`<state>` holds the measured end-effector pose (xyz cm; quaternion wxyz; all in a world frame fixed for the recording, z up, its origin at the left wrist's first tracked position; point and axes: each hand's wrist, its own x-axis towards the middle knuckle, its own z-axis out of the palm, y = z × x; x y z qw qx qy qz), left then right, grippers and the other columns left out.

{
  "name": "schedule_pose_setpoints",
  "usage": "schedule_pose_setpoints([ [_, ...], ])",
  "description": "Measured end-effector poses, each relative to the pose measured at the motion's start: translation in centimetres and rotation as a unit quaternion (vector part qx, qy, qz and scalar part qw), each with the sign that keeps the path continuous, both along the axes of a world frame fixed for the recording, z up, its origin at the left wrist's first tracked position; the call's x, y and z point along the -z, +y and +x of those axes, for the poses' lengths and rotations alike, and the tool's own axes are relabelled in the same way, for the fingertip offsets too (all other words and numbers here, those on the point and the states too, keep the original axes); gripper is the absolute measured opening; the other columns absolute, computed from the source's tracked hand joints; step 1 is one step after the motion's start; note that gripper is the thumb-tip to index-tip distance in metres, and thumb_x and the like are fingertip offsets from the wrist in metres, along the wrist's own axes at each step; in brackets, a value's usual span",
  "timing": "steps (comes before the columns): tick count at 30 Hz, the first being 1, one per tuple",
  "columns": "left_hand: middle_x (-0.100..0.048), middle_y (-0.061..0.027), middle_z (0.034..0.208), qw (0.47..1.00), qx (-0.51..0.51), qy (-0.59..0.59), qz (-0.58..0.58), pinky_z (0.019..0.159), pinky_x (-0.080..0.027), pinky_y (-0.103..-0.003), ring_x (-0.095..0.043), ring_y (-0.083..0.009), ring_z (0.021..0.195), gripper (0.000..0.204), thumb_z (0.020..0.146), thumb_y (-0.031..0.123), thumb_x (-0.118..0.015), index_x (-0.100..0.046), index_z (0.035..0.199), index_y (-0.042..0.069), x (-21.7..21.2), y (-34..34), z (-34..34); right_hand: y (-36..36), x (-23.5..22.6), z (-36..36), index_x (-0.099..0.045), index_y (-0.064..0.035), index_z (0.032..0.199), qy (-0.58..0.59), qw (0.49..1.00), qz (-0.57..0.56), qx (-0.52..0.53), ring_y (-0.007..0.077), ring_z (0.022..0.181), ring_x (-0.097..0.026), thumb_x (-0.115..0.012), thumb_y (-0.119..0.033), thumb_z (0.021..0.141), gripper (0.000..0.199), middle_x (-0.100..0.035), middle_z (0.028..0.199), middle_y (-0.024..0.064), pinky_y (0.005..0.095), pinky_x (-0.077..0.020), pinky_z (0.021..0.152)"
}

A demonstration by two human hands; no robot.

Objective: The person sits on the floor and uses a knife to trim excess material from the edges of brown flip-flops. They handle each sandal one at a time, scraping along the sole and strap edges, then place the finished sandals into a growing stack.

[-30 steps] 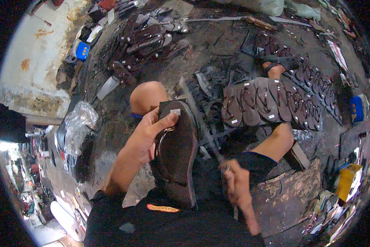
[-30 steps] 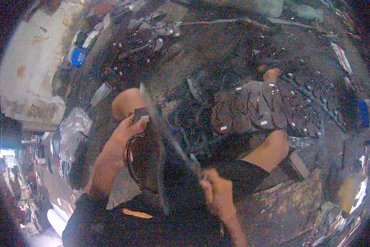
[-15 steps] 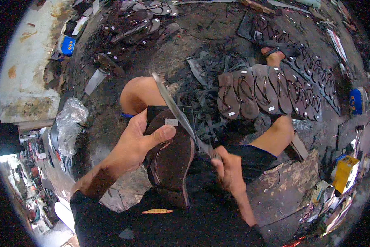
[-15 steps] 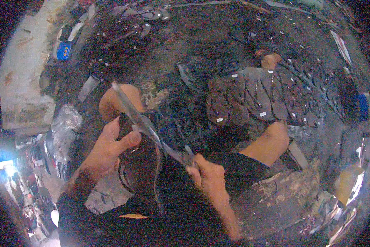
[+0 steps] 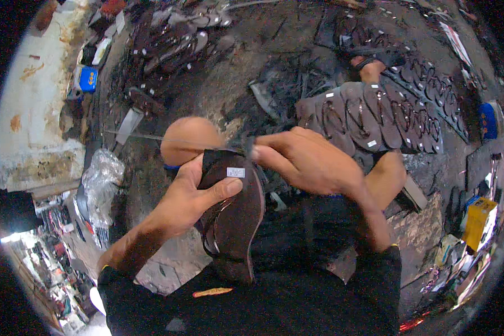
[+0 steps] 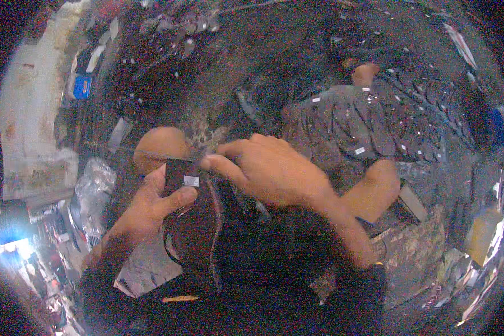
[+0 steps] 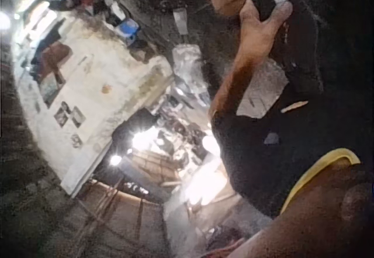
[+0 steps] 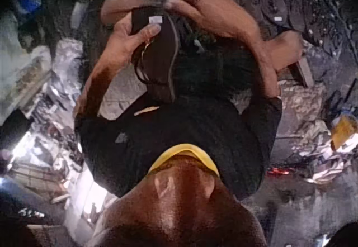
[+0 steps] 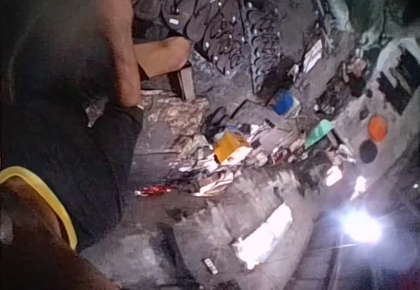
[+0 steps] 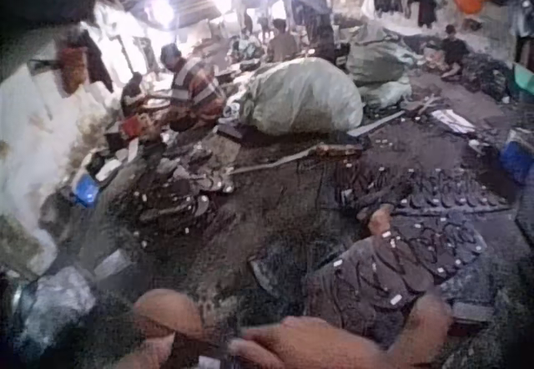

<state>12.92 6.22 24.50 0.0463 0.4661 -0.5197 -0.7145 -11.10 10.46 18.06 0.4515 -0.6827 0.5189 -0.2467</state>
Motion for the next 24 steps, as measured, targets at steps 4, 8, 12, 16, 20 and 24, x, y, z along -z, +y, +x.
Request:
schedule_pose_setpoints([
  [4,-0.067,-0.0053,0.110,0.976,-0.135,-0.032,-0.167,0.086,-0.055,-0.031,-0.063,-0.0151,0.097,0.041,0.094,0.016,-0.073,-0.055,0.128,0.003,-1.2,-0.5,-0.6,-2.8,5.3,0.0,-0.062,-0.0031,0.088,-0.224,0.959,0.022,0.173,0.0141,0.057,-0.047,-0.043,-0.043,0.109,0.048,-0.049,0.063,0.0029,0.0322,-0.0372,0.056],
  [8,-0.065,-0.0067,0.107,0.876,-0.258,0.042,-0.405,0.078,-0.057,-0.033,-0.064,-0.0194,0.091,0.038,0.091,0.005,-0.067,-0.057,0.128,0.007,1.0,-2.0,-0.1,3.3,9.8,-0.6,-0.062,-0.0039,0.098,-0.273,0.890,0.021,0.364,0.0086,0.058,-0.044,-0.041,-0.043,0.110,0.047,-0.048,0.067,-0.0016,0.0263,-0.0345,0.054],
  [12,-0.070,-0.0056,0.118,0.866,-0.324,0.378,0.043,0.089,-0.060,-0.042,-0.069,-0.0216,0.107,0.037,0.088,-0.003,-0.074,-0.066,0.121,0.012,2.1,3.4,-5.6,10.6,6.2,1.1,-0.064,-0.0063,0.115,-0.227,0.851,-0.056,0.470,0.0126,0.063,-0.053,-0.045,-0.042,0.108,0.041,-0.060,0.079,0.0037,0.0312,-0.0434,0.057],
  [16,-0.071,-0.0049,0.113,0.847,-0.362,0.372,0.120,0.092,-0.061,-0.042,-0.070,-0.0221,0.105,0.032,0.091,0.008,-0.076,-0.065,0.121,0.011,3.8,4.2,-7.3,18.4,6.8,4.1,-0.065,-0.0068,0.113,-0.102,0.904,-0.131,0.394,0.0276,0.061,-0.065,-0.049,-0.051,0.104,0.048,-0.065,0.078,0.0122,0.0386,-0.0487,0.057],
  [20,-0.071,-0.0063,0.116,0.852,-0.374,0.351,0.109,0.095,-0.061,-0.043,-0.071,-0.0225,0.104,0.032,0.091,0.007,-0.077,-0.065,0.121,0.012,3.3,5.0,-8.1,24.3,7.7,6.8,-0.064,-0.0074,0.109,-0.076,0.916,-0.006,0.393,0.0356,0.064,-0.066,-0.055,-0.047,0.102,0.041,-0.064,0.077,0.0154,0.0421,-0.0506,0.058],
  [24,-0.072,-0.0054,0.116,0.869,-0.362,0.327,0.078,0.091,-0.062,-0.042,-0.072,-0.0220,0.101,0.035,0.090,0.005,-0.077,-0.064,0.122,0.012,4.7,6.0,-7.5,24.1,8.9,5.3,-0.062,-0.0083,0.101,0.026,0.916,-0.004,0.399,0.0366,0.064,-0.066,-0.060,-0.043,0.100,0.035,-0.064,0.075,0.0155,0.0440,-0.0508,0.057],
])
